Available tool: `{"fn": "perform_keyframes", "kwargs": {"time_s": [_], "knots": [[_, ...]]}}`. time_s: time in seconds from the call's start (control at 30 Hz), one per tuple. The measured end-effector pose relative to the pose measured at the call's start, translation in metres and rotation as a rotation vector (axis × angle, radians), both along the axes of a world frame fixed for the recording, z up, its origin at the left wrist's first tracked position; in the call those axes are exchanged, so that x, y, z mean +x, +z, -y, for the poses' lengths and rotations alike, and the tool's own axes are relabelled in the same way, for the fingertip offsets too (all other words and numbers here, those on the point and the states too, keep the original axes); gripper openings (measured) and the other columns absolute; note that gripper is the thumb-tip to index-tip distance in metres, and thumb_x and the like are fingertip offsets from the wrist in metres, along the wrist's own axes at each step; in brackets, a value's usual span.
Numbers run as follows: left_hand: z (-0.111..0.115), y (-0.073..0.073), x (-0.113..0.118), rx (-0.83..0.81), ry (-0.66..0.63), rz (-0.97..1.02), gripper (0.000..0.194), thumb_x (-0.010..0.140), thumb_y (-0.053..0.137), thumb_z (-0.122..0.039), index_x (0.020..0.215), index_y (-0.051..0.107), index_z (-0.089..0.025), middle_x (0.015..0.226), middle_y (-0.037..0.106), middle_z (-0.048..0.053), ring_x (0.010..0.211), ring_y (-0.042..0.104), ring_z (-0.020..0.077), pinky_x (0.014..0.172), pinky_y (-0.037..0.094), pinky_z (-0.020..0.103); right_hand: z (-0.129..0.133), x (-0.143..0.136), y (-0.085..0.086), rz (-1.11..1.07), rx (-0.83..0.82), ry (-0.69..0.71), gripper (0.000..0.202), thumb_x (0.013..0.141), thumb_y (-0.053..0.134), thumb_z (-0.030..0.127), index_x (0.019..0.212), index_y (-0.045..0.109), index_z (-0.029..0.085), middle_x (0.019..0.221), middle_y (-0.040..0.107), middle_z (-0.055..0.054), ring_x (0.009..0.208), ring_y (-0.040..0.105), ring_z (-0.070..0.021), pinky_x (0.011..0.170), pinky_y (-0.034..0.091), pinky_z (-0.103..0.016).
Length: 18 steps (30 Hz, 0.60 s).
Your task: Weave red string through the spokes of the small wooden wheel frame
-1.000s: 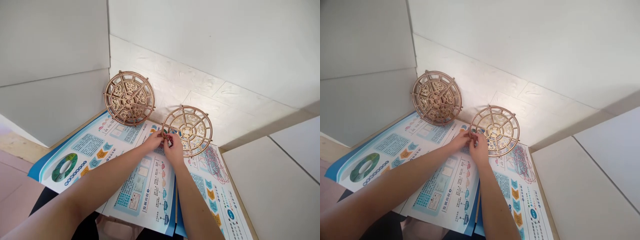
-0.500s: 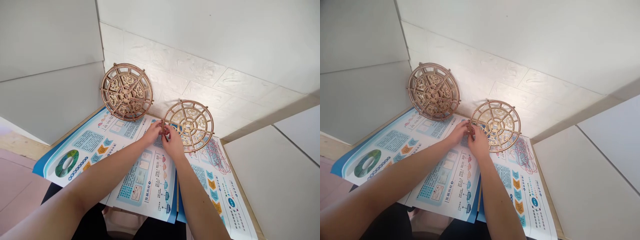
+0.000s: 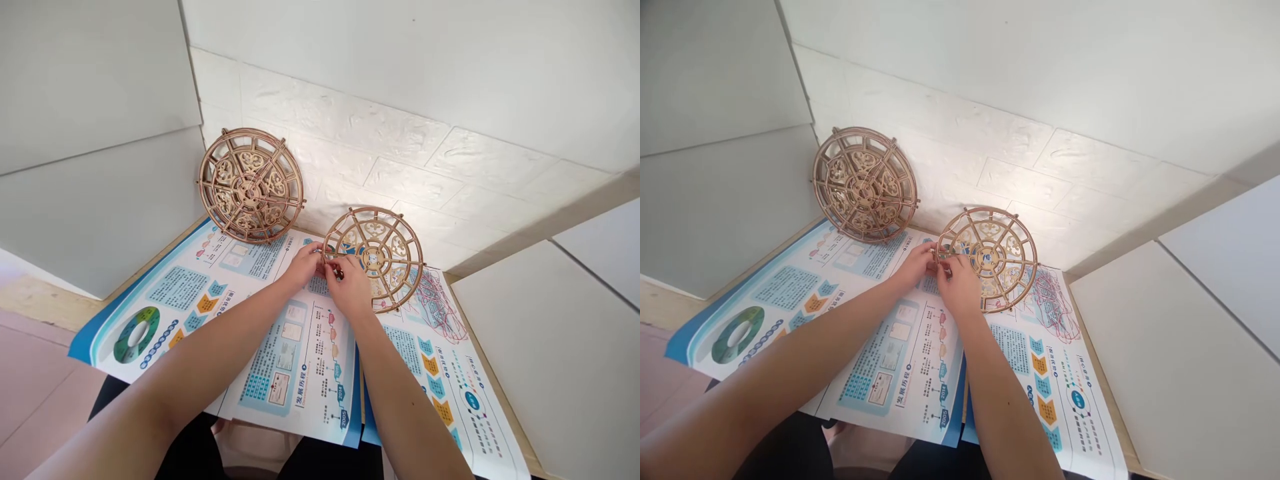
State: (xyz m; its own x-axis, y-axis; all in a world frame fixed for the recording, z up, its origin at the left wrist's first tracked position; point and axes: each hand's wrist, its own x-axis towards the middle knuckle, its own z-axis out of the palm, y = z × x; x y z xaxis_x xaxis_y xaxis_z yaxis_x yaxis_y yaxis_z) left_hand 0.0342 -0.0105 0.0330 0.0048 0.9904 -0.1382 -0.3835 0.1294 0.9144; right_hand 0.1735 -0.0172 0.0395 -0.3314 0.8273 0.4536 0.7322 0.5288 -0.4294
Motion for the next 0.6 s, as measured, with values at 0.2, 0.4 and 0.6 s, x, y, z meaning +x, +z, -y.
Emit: {"fn": "perform_keyframes", "kwargs": {"time_s": [0.2,0.4,0.6], "knots": [[-0.0007,-0.0012,0.0000,-0.015,-0.008,-0.008,0.034,0.061,0.050,-0.012,0.093,0.060,-0.019,0.074,0.065,0.003,0.067,0.067,0.0201,0.062,0.055,0.032,0.0001,-0.0003,-0.0018,0.098,0.029,0.010,0.018,0.096,0.051,0.027,0.094,0.068,0.022,0.098,0.063,-0.008,0.079,0.060,-0.0213,0.059,0.038,-0.031],[0.0001,0.0004,0.0012,-0.009,-0.037,-0.027,0.017,0.074,0.052,-0.015,0.088,0.060,-0.019,0.075,0.064,0.003,0.064,0.064,0.0174,0.060,0.052,0.028,-0.0006,-0.0025,-0.0017,0.008,0.026,0.001,0.019,0.097,0.040,0.027,0.092,0.057,0.020,0.096,0.062,-0.010,0.078,0.058,-0.0220,0.061,0.039,-0.033],[0.0011,0.0014,0.0018,-0.021,-0.039,-0.058,0.007,0.083,0.052,-0.016,0.087,0.057,-0.018,0.065,0.062,0.002,0.060,0.062,0.0170,0.058,0.050,0.026,0.0027,0.0055,0.0031,-0.351,-0.003,0.005,0.015,0.100,0.041,0.033,0.096,0.049,0.021,0.085,0.062,-0.005,0.071,0.059,-0.0196,0.066,0.045,-0.033]]}}
